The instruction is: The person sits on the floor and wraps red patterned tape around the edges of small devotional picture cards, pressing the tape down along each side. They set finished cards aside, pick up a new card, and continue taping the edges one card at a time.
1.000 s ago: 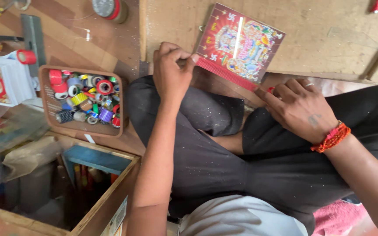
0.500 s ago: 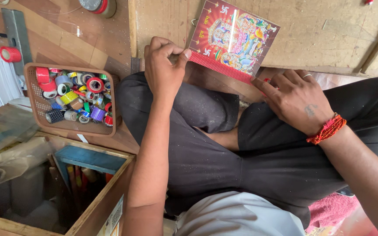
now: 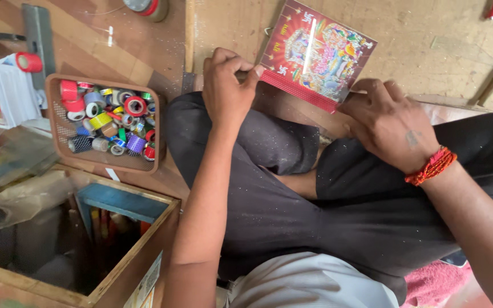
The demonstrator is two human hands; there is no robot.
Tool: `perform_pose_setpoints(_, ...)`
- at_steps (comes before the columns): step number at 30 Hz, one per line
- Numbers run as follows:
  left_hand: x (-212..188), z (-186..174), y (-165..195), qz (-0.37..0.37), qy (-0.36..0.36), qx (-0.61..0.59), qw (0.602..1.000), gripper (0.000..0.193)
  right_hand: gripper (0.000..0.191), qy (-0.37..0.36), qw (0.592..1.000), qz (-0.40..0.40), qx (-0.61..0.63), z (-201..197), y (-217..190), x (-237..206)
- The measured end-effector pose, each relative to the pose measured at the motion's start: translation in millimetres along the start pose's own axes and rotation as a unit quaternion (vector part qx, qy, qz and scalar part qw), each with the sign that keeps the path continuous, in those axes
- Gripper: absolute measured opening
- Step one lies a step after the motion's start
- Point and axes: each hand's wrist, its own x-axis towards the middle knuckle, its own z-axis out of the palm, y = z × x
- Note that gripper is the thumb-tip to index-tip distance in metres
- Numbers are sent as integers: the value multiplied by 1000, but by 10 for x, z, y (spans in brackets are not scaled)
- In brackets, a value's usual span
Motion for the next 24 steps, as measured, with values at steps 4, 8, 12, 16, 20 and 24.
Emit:
perform_pose_setpoints(4,12,-3,7,-1,-2,8,1000,21,15,84,986,-98,-102,-39,4,267)
perform_pose_setpoints(8,15,-9,-1,-2,1,7,1000,21,23,30,996,-66,-46,2,66,443)
perform_pose_setpoints(12,-4,-15,-10,-7,0,-4,1000,20,24,13,998,-43,-37,30,80,495)
perform_pose_setpoints(16,-18,-20,-10,-7,5,-11,1000,21,23,15,998,-43,-48,21,65,511)
perform_pose_setpoints(20,-14,-29,2,-14,1,-18,1000,22,25,10,998,-47,-48,11,66,502)
perform_pose_setpoints(24,-4,-32,9,-15,-4,-13,1000,21,25,14,997,-52,-54,22,81,490)
